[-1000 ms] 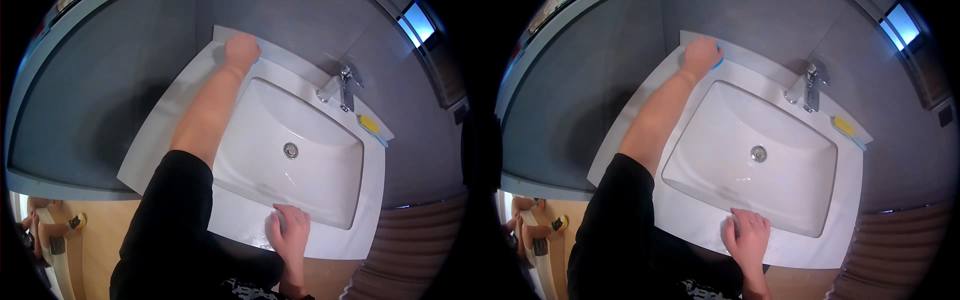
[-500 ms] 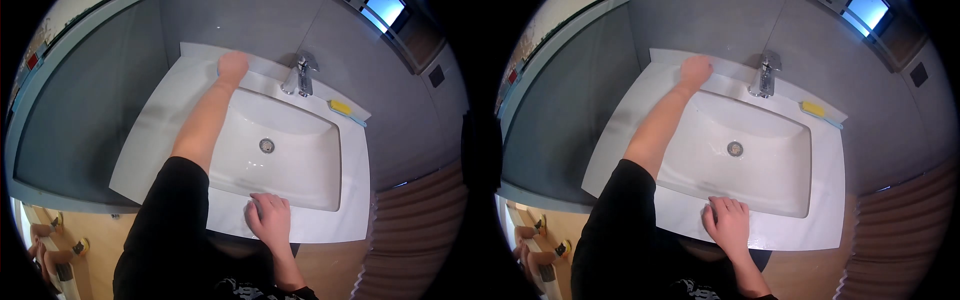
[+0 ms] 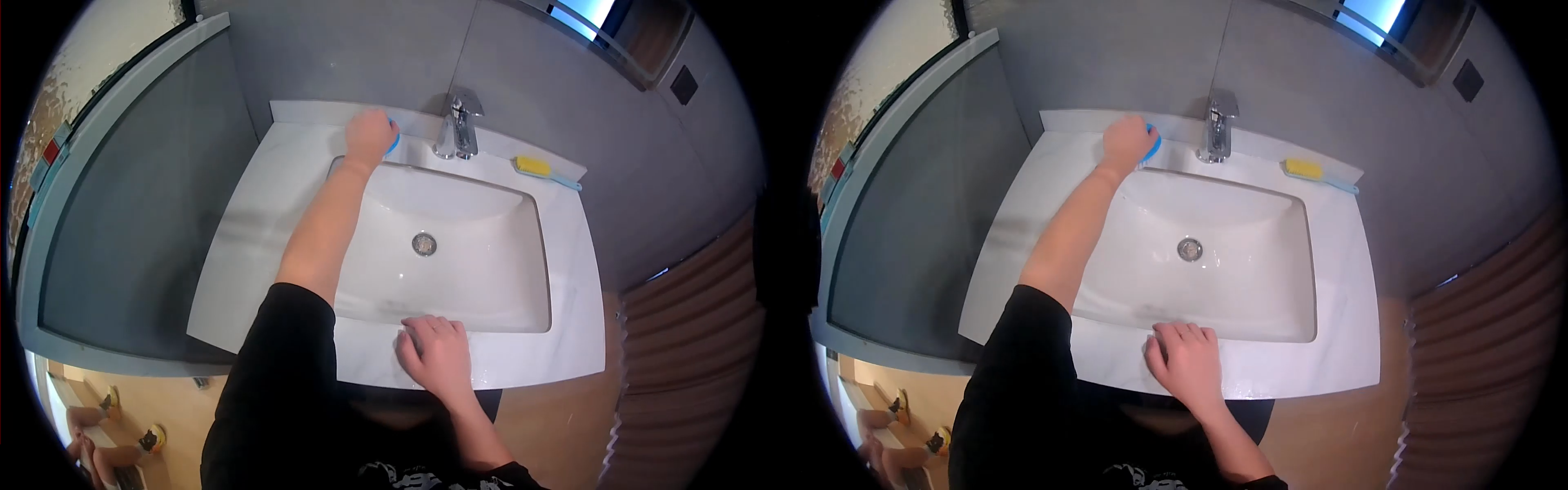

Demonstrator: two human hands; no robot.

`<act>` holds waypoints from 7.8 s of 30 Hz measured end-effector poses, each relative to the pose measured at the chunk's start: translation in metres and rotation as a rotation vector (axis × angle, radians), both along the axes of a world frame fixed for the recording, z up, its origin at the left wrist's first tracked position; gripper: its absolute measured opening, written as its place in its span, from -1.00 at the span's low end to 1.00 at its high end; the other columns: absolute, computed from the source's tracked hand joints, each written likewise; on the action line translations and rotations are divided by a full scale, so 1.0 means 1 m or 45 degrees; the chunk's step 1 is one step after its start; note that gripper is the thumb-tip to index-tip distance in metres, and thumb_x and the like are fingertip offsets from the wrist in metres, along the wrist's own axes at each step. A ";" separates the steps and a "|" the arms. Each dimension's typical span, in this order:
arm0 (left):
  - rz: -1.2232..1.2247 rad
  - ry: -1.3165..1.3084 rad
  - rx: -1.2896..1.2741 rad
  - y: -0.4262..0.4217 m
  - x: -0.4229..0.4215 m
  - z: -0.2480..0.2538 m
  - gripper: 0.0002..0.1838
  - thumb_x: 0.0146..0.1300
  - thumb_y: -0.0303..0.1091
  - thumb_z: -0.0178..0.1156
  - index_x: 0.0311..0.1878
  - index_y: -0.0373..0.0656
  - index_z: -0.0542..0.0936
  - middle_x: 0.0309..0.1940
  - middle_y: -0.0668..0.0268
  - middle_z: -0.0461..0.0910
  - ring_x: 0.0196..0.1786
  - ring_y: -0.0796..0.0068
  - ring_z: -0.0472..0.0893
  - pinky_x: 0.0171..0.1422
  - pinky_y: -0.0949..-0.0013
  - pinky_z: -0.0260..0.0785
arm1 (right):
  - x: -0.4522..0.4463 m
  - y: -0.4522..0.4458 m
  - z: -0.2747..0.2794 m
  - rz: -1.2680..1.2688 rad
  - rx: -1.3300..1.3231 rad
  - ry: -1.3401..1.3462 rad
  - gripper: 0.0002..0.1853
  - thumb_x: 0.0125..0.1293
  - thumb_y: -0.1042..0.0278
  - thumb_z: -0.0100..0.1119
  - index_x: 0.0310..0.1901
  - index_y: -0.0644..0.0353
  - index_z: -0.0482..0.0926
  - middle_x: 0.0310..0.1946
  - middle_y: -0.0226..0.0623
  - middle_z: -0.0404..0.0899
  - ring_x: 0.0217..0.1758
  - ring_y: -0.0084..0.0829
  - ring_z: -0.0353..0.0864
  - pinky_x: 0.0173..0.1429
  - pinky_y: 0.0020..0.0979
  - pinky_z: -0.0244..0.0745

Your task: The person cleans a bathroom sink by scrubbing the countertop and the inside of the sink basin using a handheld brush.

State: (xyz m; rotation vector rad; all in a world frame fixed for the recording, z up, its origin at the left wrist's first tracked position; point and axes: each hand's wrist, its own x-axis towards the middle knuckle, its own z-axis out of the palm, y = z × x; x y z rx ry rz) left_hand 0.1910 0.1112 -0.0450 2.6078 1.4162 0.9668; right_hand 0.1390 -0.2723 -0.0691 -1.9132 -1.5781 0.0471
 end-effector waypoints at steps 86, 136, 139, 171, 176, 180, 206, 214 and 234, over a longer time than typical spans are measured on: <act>-0.858 -0.289 -0.333 -0.342 -0.144 -0.027 -0.58 0.17 -0.32 0.38 0.09 -0.21 0.57 0.12 0.12 0.60 0.20 -0.01 0.54 0.44 -0.01 0.24 | 0.149 -0.145 0.051 -0.828 -0.100 0.204 -0.64 0.41 0.13 0.09 0.15 0.06 0.58 -0.21 0.14 0.70 -0.06 0.20 0.67 0.05 -0.01 0.57; -0.807 -0.084 -0.169 -0.348 -0.144 -0.033 -0.64 0.22 -0.35 0.31 0.08 -0.24 0.58 0.09 0.12 0.57 0.19 0.09 0.54 0.47 -0.04 0.25 | 0.159 -0.157 0.049 -0.709 -0.027 0.208 -0.58 0.40 0.15 0.11 0.19 0.15 0.62 -0.17 0.18 0.69 -0.04 0.19 0.67 0.06 -0.09 0.58; -0.794 -0.062 -0.181 -0.350 -0.143 -0.031 -0.63 0.22 -0.35 0.32 0.08 -0.23 0.59 0.10 0.13 0.57 0.19 0.10 0.54 0.48 -0.03 0.25 | 0.129 -0.167 0.061 -0.715 -0.137 0.267 -0.59 0.41 0.19 0.12 0.20 0.17 0.61 -0.23 0.20 0.67 -0.11 0.19 0.68 0.02 -0.10 0.59; -0.686 0.373 -0.600 -0.345 -0.136 -0.005 -0.43 0.17 -0.31 0.32 0.27 -0.20 0.50 0.19 0.07 0.53 0.24 -0.02 0.51 0.50 -0.22 0.07 | 0.368 0.063 0.045 -0.538 -0.121 0.144 -0.61 0.46 0.16 0.07 0.19 0.17 0.62 -0.17 0.12 0.71 -0.12 0.04 0.73 0.08 -0.19 0.60; -0.685 0.378 -0.642 -0.344 -0.139 -0.008 -0.48 0.20 -0.31 0.30 0.24 -0.21 0.52 0.18 0.07 0.55 0.25 0.00 0.51 0.51 -0.23 0.06 | 0.386 0.080 0.045 -0.522 -0.097 0.145 -0.61 0.46 0.16 0.07 0.18 0.18 0.63 -0.13 0.13 0.71 -0.08 0.06 0.73 0.10 -0.20 0.60; -0.663 0.315 -0.582 -0.346 -0.138 -0.007 -0.50 0.25 -0.29 0.29 0.24 -0.21 0.52 0.16 0.08 0.57 0.25 0.03 0.52 0.52 -0.19 0.08 | 0.391 0.080 0.041 -0.509 -0.047 0.065 -0.60 0.46 0.15 0.07 0.19 0.17 0.63 -0.11 0.13 0.71 -0.03 0.08 0.72 0.12 -0.19 0.59; -0.697 -0.049 -0.214 -0.348 -0.139 -0.026 -0.60 0.25 -0.32 0.31 0.12 -0.22 0.56 0.00 0.17 0.58 0.11 0.16 0.54 0.44 -0.01 0.24 | 0.211 -0.136 0.049 -0.588 -0.110 0.200 -0.62 0.49 0.25 0.06 0.22 0.23 0.59 -0.09 0.20 0.70 -0.01 -0.01 0.76 0.10 -0.21 0.59; -0.697 -0.052 -0.202 -0.349 -0.141 -0.030 -0.59 0.26 -0.32 0.29 0.15 -0.22 0.54 0.03 0.16 0.58 0.12 0.14 0.54 0.47 -0.02 0.23 | 0.153 -0.143 0.054 -0.530 -0.108 0.320 -0.61 0.45 0.24 0.11 0.20 0.24 0.59 -0.38 0.13 0.67 -0.30 -0.14 0.75 -0.10 -0.25 0.58; -0.655 -0.439 -0.439 -0.342 -0.169 -0.032 -0.59 0.29 -0.45 0.23 0.19 -0.29 0.50 0.15 0.01 0.56 0.22 -0.08 0.51 0.42 -0.06 0.26 | 0.052 -0.075 0.060 -0.151 -0.183 0.347 -0.62 0.40 0.21 0.14 0.17 0.17 0.60 -0.42 0.09 0.66 -0.28 0.16 0.66 -0.14 -0.03 0.57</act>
